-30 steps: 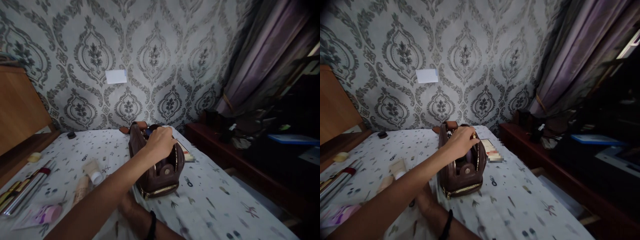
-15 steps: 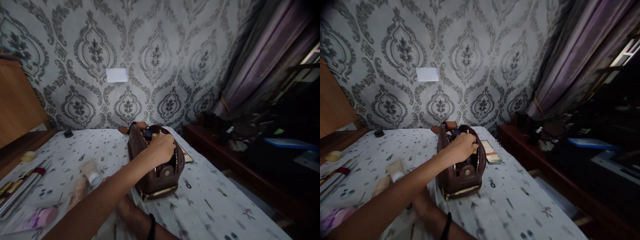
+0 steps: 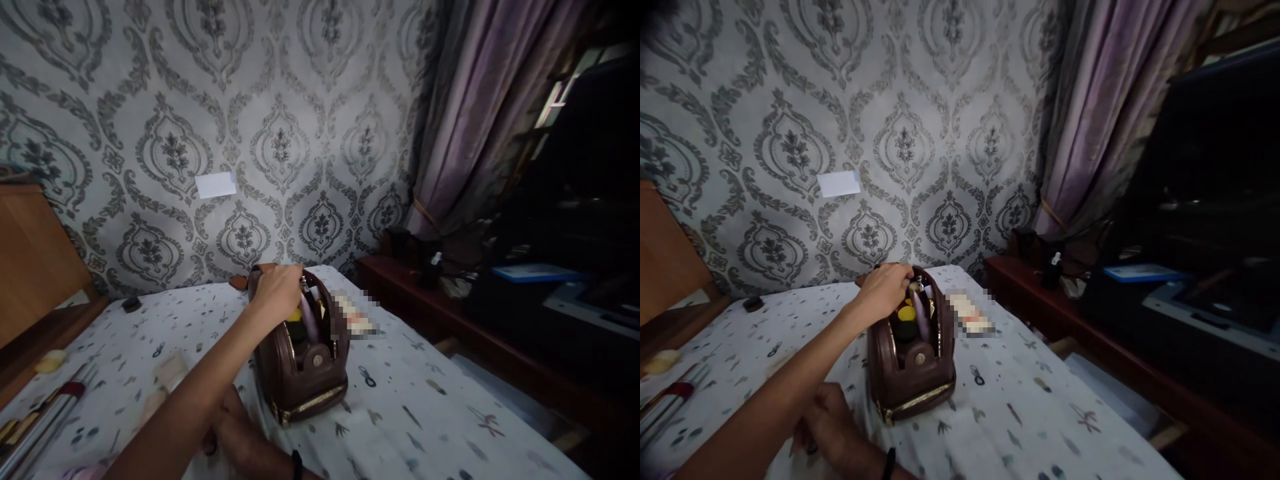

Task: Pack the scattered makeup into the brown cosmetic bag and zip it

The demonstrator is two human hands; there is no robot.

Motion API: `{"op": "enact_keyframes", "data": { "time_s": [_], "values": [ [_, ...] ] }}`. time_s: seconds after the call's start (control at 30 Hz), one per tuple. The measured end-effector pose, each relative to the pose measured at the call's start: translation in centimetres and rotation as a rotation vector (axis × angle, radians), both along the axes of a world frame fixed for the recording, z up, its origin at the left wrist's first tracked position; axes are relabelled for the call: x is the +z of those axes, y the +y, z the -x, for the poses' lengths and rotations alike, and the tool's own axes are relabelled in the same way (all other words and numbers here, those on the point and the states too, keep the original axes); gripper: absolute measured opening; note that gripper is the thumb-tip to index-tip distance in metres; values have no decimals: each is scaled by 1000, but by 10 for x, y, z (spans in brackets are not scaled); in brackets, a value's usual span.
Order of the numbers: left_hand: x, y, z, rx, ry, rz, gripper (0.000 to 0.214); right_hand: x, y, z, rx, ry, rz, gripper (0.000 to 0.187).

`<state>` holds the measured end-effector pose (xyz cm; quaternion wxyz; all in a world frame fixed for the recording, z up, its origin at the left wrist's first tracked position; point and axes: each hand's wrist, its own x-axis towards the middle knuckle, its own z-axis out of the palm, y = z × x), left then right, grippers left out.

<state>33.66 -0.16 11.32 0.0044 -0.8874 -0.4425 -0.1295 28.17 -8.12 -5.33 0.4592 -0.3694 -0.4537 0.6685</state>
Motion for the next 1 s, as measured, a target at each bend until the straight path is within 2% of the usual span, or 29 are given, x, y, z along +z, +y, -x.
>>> {"op": "enact_keyframes", "data": {
  "time_s": [0.17,0.4,0.6,0.83,1.0],
  "values": [
    [-4,-1,-5,-2,152,70,31,-2,-1,2,-9,44,-8,38],
    [-9,-3,-10,-20,189,75,30,-9,1,0,0,59,-62,27],
    [-7,1,-9,-44,135,95,28,-21,12,10,16,58,-128,38],
    [-3,-3,-4,-93,109,110,21,-13,10,7,24,70,-169,47],
    [-3,-6,-3,-99,98,118,20,-18,11,9,30,63,-162,50]
  ]
}}
